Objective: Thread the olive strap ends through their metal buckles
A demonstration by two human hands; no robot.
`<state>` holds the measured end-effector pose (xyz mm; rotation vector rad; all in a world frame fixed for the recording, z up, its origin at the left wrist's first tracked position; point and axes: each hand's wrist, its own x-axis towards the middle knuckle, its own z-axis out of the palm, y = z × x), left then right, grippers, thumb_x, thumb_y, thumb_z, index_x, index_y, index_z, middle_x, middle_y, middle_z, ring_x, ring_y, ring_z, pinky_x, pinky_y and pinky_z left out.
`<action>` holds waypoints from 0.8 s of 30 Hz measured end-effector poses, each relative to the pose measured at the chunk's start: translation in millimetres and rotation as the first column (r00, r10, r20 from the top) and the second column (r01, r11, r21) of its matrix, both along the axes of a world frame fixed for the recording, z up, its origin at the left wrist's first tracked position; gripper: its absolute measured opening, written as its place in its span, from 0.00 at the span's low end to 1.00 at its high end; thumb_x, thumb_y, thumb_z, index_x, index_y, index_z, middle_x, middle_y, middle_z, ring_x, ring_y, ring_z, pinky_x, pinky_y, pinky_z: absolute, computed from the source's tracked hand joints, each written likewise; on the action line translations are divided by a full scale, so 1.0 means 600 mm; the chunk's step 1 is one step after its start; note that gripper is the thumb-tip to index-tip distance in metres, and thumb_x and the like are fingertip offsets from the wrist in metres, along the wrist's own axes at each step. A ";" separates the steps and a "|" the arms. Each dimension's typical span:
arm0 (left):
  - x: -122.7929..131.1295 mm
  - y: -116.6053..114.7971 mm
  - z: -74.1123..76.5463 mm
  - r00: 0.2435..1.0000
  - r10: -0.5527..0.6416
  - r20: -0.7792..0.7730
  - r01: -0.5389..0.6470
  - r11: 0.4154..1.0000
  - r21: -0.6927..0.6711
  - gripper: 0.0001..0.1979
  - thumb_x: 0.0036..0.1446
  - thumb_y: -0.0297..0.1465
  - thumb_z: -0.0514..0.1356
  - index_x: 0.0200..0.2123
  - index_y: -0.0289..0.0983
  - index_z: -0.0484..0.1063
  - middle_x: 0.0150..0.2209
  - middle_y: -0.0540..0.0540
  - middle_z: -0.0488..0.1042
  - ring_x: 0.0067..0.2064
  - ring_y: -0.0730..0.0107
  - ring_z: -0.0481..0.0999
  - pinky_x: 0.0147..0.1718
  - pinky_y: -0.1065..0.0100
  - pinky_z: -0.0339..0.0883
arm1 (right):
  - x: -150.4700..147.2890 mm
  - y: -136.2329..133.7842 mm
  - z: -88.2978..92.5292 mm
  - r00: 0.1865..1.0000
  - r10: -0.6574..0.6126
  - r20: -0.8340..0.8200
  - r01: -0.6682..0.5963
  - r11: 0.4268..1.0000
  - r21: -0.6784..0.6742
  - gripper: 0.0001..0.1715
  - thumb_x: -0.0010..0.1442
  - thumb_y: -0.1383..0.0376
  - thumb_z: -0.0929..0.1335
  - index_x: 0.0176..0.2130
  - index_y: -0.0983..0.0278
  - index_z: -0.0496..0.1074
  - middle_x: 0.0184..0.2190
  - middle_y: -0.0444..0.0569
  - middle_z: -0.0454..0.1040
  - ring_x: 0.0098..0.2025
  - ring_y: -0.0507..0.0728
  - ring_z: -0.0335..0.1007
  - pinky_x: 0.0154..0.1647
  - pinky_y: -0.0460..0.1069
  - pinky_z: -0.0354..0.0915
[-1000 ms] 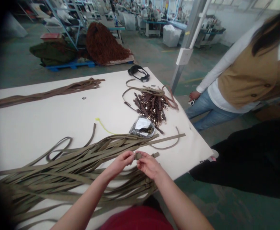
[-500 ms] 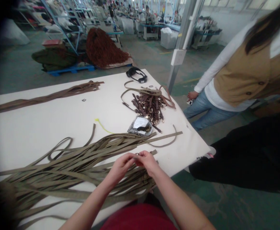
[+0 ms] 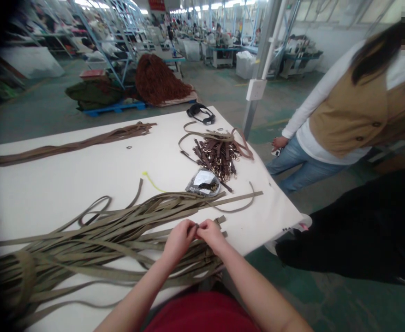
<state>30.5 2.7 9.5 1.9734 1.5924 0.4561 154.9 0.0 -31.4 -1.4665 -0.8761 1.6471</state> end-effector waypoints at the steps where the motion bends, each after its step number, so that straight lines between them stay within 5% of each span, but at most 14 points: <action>1: 0.001 -0.001 -0.001 1.000 -0.020 0.015 0.020 1.000 0.010 0.09 0.54 0.33 0.48 0.28 0.36 0.65 0.29 0.46 0.69 0.33 0.68 0.67 0.33 0.68 0.59 | 0.004 -0.001 0.000 0.999 0.014 0.044 -0.016 0.999 0.038 0.09 0.41 0.64 0.68 0.26 0.65 0.65 0.19 0.41 0.68 0.26 0.50 0.65 0.30 0.47 0.61; 8: 0.007 0.002 -0.022 0.966 0.078 0.246 -0.074 0.997 -0.026 0.12 0.51 0.39 0.53 0.32 0.35 0.64 0.31 0.47 0.68 0.32 0.70 0.67 0.32 0.69 0.61 | 0.024 -0.006 0.017 0.994 0.072 -0.079 -0.060 0.987 0.147 0.05 0.45 0.66 0.64 0.27 0.64 0.65 0.22 0.40 0.68 0.26 0.49 0.64 0.31 0.47 0.62; 12: 0.002 0.010 -0.023 0.966 0.042 0.257 -0.021 0.996 -0.083 0.19 0.47 0.38 0.57 0.41 0.35 0.62 0.37 0.46 0.69 0.29 0.73 0.66 0.29 0.71 0.60 | 0.027 -0.005 0.023 0.988 -0.003 -0.155 0.022 0.992 0.120 0.13 0.46 0.63 0.66 0.34 0.64 0.64 0.23 0.40 0.67 0.24 0.49 0.63 0.29 0.45 0.60; 15: -0.002 0.016 -0.017 0.984 -0.101 0.144 0.116 0.988 -0.099 0.20 0.47 0.38 0.57 0.44 0.38 0.62 0.39 0.46 0.69 0.35 0.70 0.68 0.32 0.71 0.60 | 0.026 0.002 0.013 0.993 -0.039 -0.114 0.054 0.990 0.128 0.15 0.45 0.63 0.66 0.36 0.64 0.63 0.23 0.41 0.67 0.25 0.49 0.64 0.29 0.46 0.60; 20: 0.000 0.034 -0.023 0.946 -0.226 -0.231 0.193 0.969 -0.156 0.13 0.52 0.40 0.52 0.36 0.38 0.68 0.33 0.45 0.71 0.36 0.65 0.69 0.35 0.68 0.57 | 0.032 0.019 -0.044 0.948 -0.232 0.219 0.186 0.960 0.211 0.10 0.46 0.64 0.65 0.32 0.65 0.63 0.22 0.42 0.66 0.26 0.51 0.63 0.29 0.47 0.60; 24: -0.029 0.049 -0.058 0.901 -0.249 -0.356 0.232 0.968 -0.092 0.19 0.50 0.42 0.54 0.45 0.40 0.65 0.39 0.43 0.70 0.43 0.60 0.66 0.41 0.64 0.56 | 0.059 0.023 -0.083 0.878 -0.168 0.448 0.076 0.973 0.217 0.09 0.49 0.64 0.62 0.33 0.64 0.65 0.25 0.45 0.68 0.28 0.53 0.64 0.32 0.48 0.62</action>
